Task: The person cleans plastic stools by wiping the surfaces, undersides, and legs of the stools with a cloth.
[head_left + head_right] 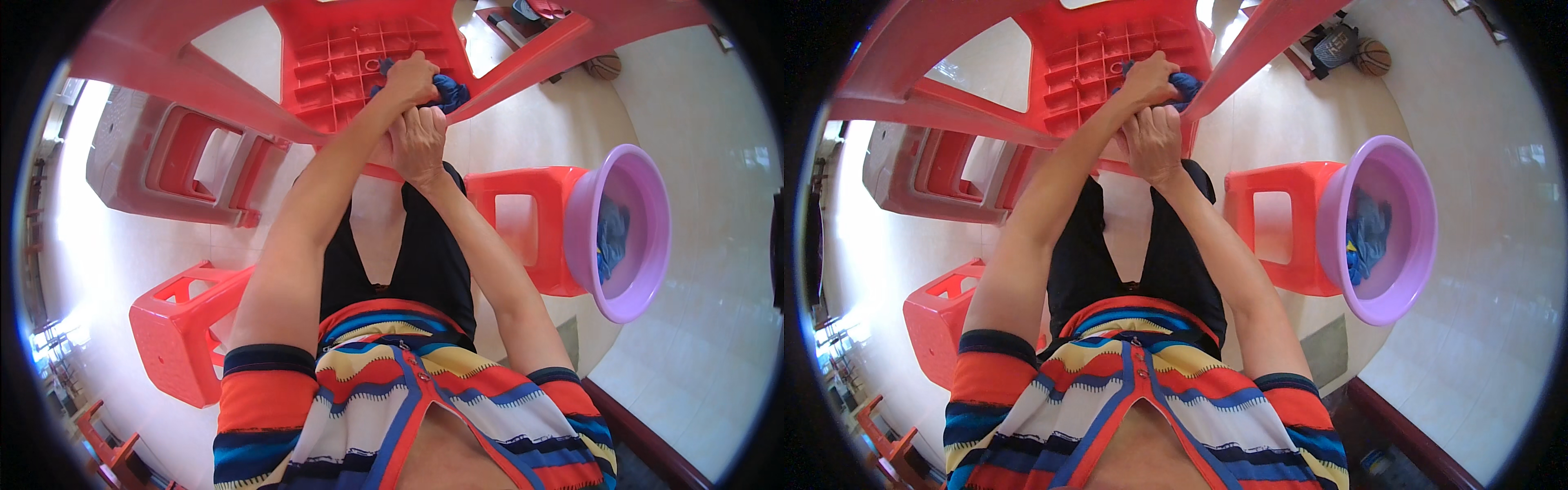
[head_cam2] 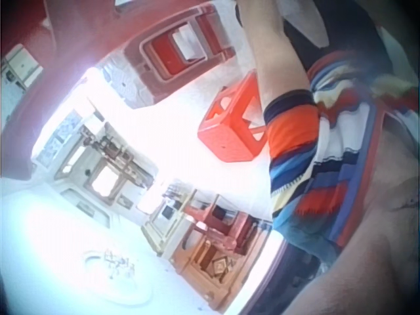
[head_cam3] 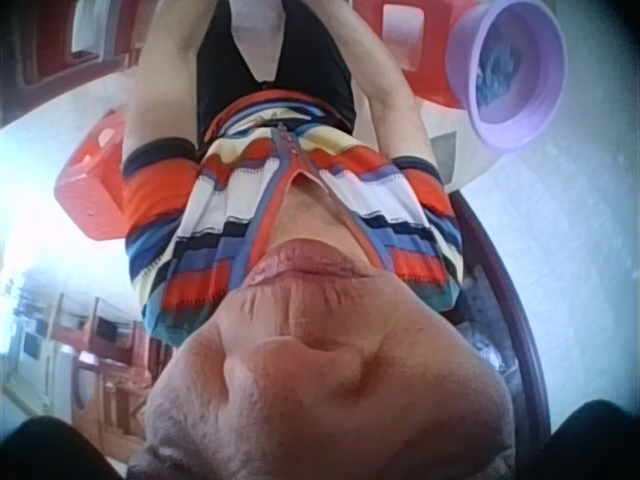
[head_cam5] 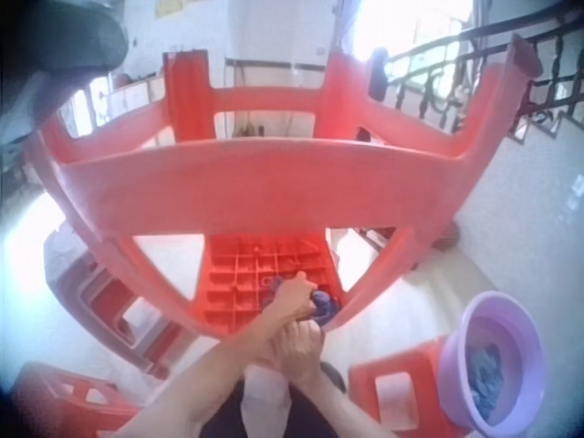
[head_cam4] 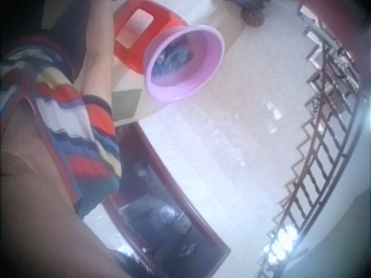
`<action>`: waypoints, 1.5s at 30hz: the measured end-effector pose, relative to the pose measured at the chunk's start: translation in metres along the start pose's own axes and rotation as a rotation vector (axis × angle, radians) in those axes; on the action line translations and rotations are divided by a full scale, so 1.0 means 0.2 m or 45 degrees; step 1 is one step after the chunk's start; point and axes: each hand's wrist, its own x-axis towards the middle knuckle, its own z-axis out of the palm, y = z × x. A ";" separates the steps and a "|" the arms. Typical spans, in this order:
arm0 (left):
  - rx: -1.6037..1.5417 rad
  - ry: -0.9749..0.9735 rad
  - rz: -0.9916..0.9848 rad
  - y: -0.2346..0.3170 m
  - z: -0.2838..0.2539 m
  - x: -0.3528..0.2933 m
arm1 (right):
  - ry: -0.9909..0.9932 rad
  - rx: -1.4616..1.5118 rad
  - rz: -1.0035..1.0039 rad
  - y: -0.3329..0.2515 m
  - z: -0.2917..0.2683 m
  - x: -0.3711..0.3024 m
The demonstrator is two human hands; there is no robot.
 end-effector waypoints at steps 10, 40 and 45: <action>-0.208 0.108 -0.232 -0.14 -0.31 -0.16 | -0.028 -0.028 0.012 0.00 -0.01 -0.02; 0.281 -0.516 0.109 -0.15 -0.37 -0.29 | -0.014 -0.043 0.021 0.01 0.02 0.00; 0.360 -0.545 0.151 -0.14 -0.29 -0.20 | -0.076 -0.025 0.065 -0.01 0.02 0.01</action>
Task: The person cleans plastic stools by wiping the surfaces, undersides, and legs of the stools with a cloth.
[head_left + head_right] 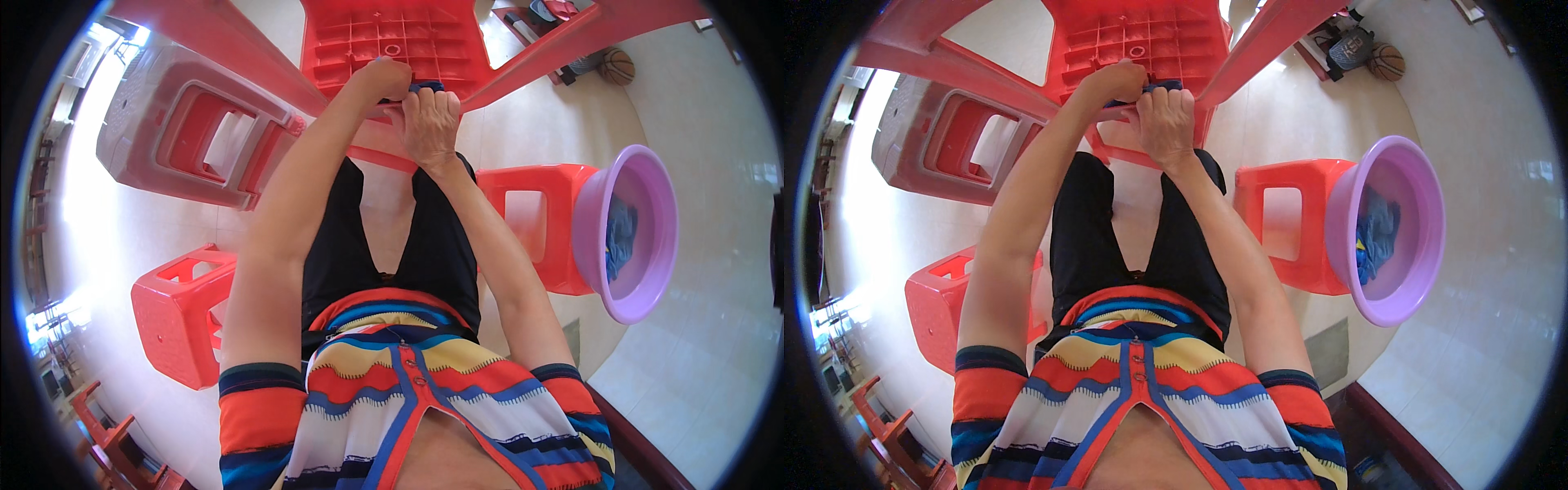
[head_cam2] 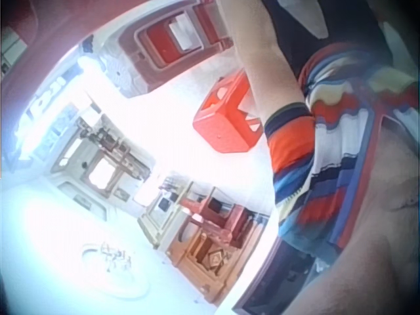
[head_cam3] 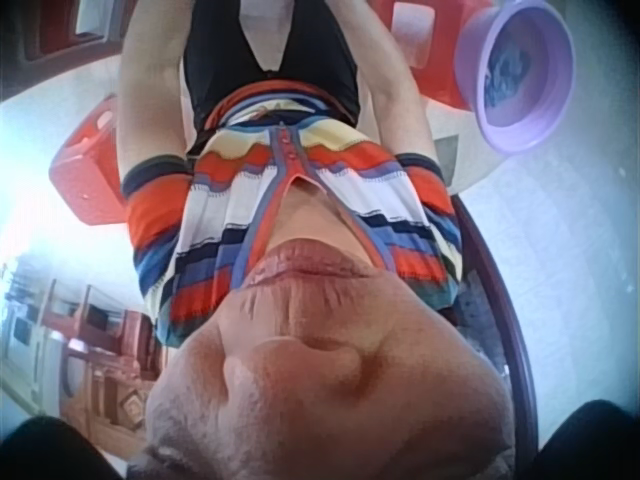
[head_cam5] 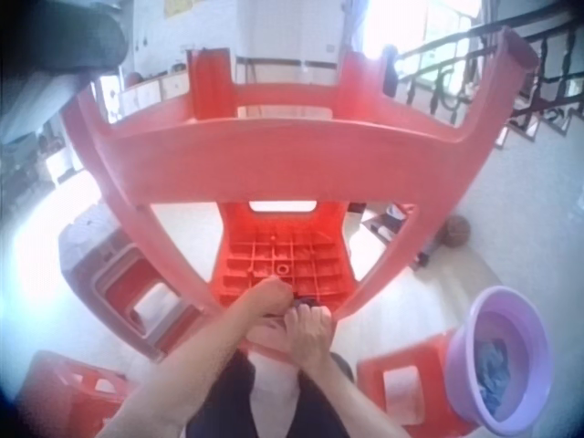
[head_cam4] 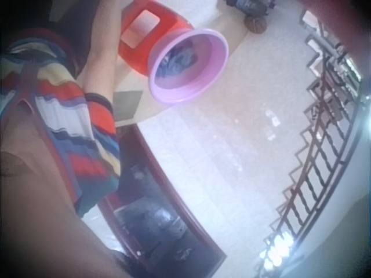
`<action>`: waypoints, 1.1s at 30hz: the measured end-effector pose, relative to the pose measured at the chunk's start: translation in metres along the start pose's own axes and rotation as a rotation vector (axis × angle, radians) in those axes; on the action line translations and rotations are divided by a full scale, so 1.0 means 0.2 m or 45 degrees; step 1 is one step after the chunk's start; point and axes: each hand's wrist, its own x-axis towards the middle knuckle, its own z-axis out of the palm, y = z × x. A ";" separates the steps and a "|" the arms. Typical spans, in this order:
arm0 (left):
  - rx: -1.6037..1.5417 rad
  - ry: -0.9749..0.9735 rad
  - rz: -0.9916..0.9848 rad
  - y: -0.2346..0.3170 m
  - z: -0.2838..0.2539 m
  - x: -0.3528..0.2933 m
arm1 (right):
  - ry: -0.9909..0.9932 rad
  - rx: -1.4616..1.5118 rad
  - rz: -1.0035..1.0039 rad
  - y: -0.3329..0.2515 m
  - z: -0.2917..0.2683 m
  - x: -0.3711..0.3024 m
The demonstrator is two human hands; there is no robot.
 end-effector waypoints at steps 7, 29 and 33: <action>-0.223 0.592 -0.144 -0.01 0.18 -0.02 | 0.080 0.031 -0.003 0.00 0.01 0.02; 0.279 0.869 -0.386 0.04 -0.12 -0.23 | -0.014 -0.021 -0.022 0.01 -0.01 0.01; 0.166 0.548 -0.381 -0.04 -0.12 -0.17 | -0.001 -0.016 -0.006 0.00 0.00 0.01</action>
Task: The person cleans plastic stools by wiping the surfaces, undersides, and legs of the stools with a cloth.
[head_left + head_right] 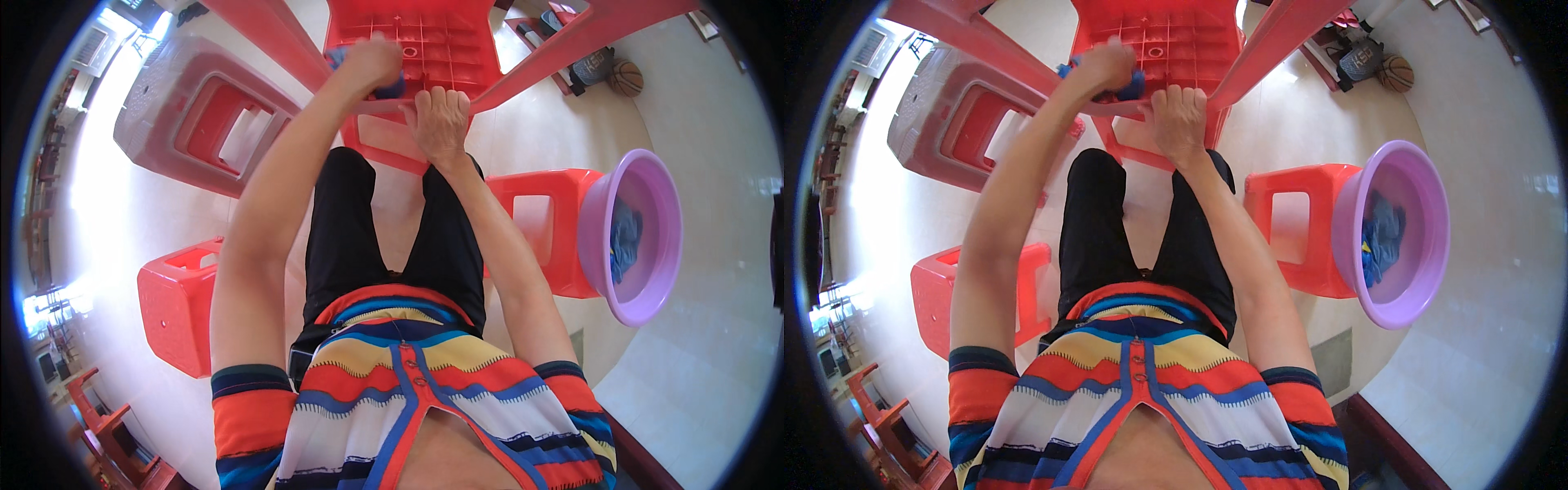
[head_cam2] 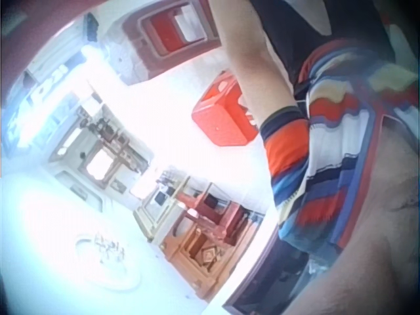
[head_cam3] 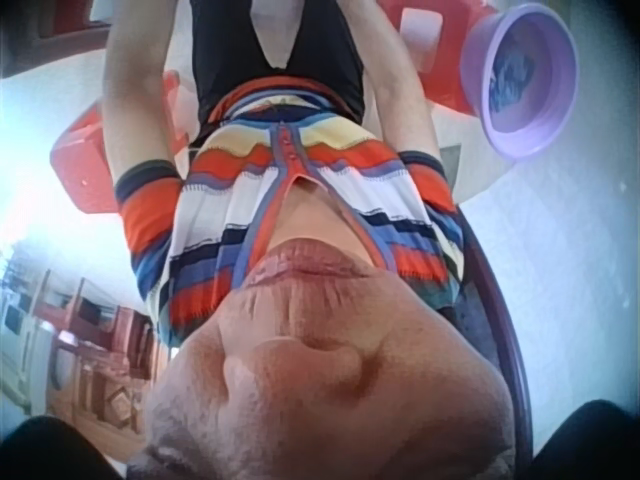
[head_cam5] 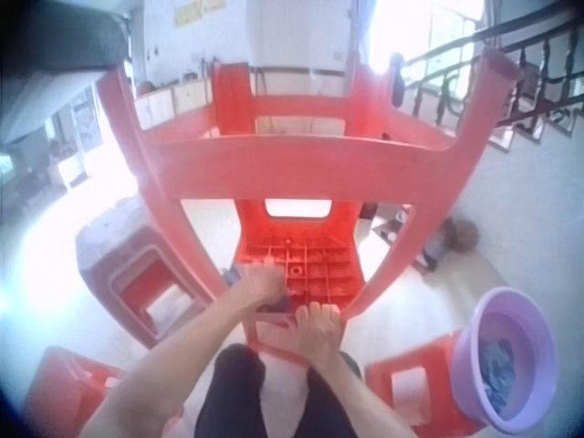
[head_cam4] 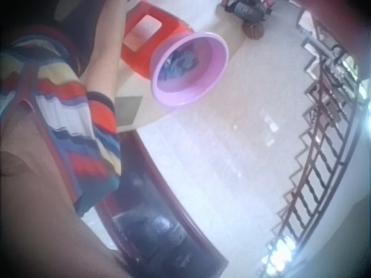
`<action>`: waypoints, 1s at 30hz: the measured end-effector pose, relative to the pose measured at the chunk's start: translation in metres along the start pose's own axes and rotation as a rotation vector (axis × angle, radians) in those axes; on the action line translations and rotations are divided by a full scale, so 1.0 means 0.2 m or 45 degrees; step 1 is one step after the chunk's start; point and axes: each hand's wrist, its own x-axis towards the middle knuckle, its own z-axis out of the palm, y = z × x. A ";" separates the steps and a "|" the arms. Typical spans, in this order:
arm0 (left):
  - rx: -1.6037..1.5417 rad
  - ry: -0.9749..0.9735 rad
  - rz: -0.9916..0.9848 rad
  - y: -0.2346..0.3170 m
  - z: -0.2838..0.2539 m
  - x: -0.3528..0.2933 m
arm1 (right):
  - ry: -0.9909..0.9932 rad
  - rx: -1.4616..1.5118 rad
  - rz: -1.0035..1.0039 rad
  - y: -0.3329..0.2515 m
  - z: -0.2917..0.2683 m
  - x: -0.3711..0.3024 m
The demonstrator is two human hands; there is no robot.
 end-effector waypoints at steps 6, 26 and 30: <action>-0.063 -0.481 0.079 0.02 0.06 -0.04 | 0.028 0.053 -0.007 0.02 0.00 -0.01; 0.001 -0.354 0.279 0.04 0.05 -0.08 | 0.006 0.078 -0.007 0.02 0.00 0.00; 0.078 -0.508 0.296 0.02 0.15 -0.05 | 0.010 0.157 -0.018 0.02 -0.01 0.00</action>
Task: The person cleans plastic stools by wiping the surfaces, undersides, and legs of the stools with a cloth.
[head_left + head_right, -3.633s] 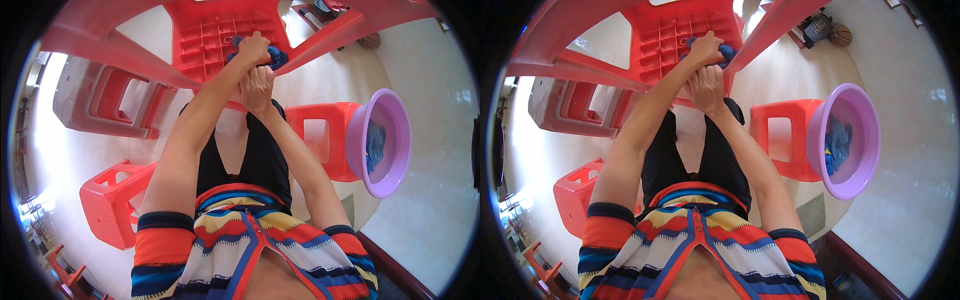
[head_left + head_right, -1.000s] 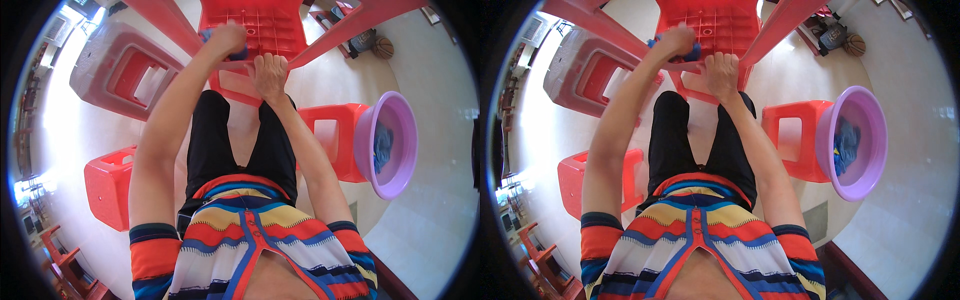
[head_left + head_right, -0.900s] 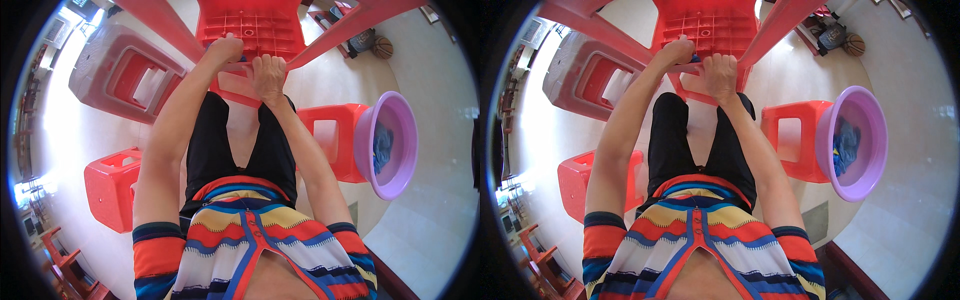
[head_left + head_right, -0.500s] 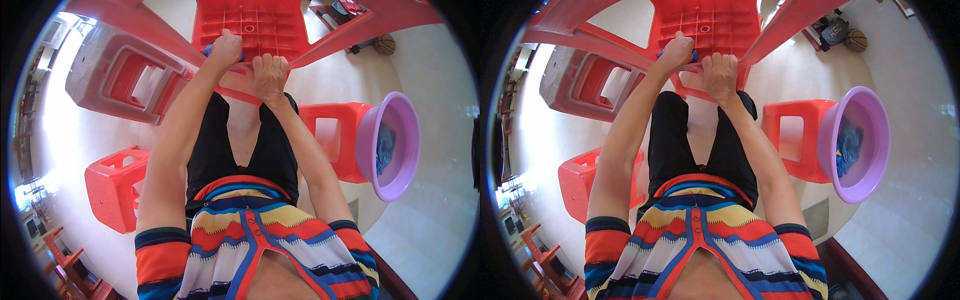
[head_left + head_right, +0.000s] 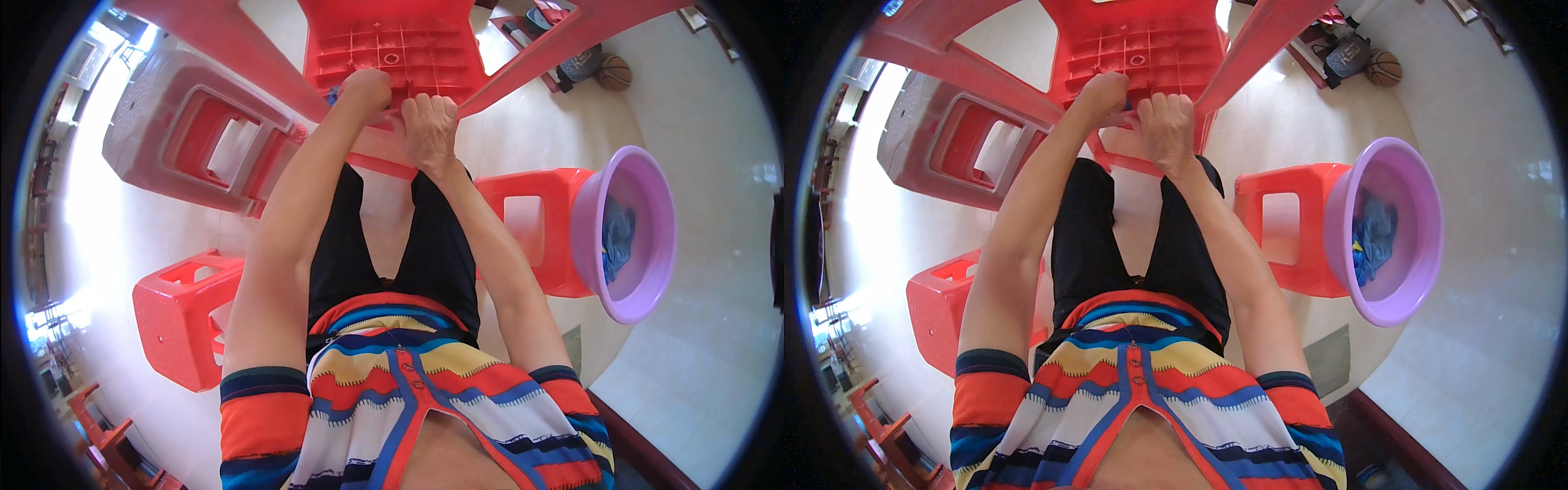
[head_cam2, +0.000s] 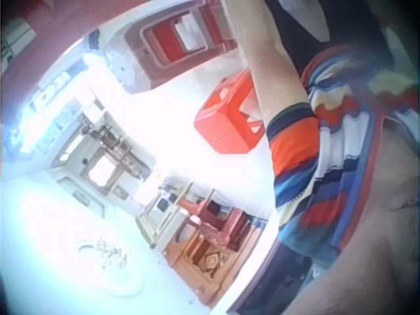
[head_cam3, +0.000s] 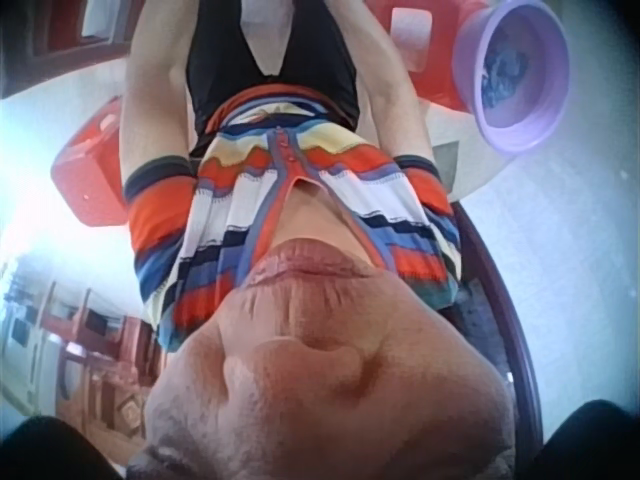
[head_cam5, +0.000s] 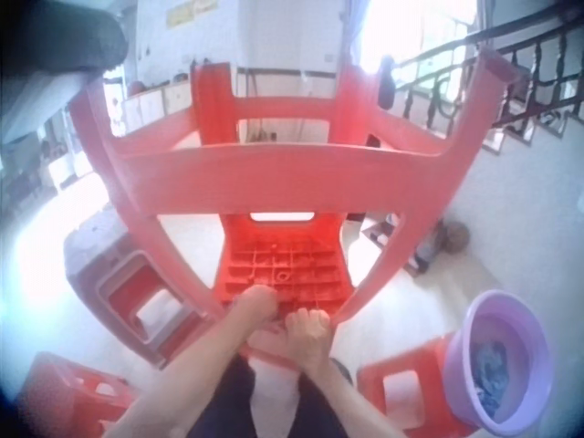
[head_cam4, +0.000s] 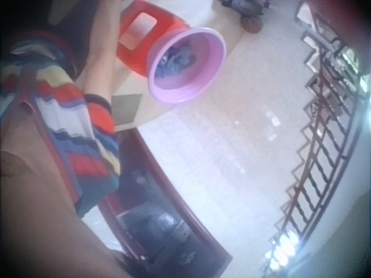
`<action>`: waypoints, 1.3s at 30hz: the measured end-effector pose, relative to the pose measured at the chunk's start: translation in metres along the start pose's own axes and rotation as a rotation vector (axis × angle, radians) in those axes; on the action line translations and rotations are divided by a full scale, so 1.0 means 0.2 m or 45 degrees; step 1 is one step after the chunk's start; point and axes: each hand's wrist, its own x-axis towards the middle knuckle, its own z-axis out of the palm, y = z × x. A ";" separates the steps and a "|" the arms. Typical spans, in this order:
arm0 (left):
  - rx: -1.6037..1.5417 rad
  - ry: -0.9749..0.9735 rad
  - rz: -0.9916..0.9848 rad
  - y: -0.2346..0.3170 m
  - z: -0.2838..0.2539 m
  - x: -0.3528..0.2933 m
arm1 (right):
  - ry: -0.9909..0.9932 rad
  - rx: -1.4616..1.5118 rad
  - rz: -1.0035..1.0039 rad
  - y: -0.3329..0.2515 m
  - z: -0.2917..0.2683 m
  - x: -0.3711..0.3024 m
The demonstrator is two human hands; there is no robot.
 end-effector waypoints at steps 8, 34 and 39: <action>-0.378 0.475 -0.514 0.07 0.06 -0.01 | 0.022 -0.084 0.007 0.01 0.00 0.01; -0.546 0.478 -0.554 0.03 0.05 0.28 | 0.009 -0.080 -0.003 0.01 0.01 0.01; -0.460 0.154 -0.203 -0.05 -0.01 0.26 | -0.057 -0.106 0.011 0.00 0.02 0.01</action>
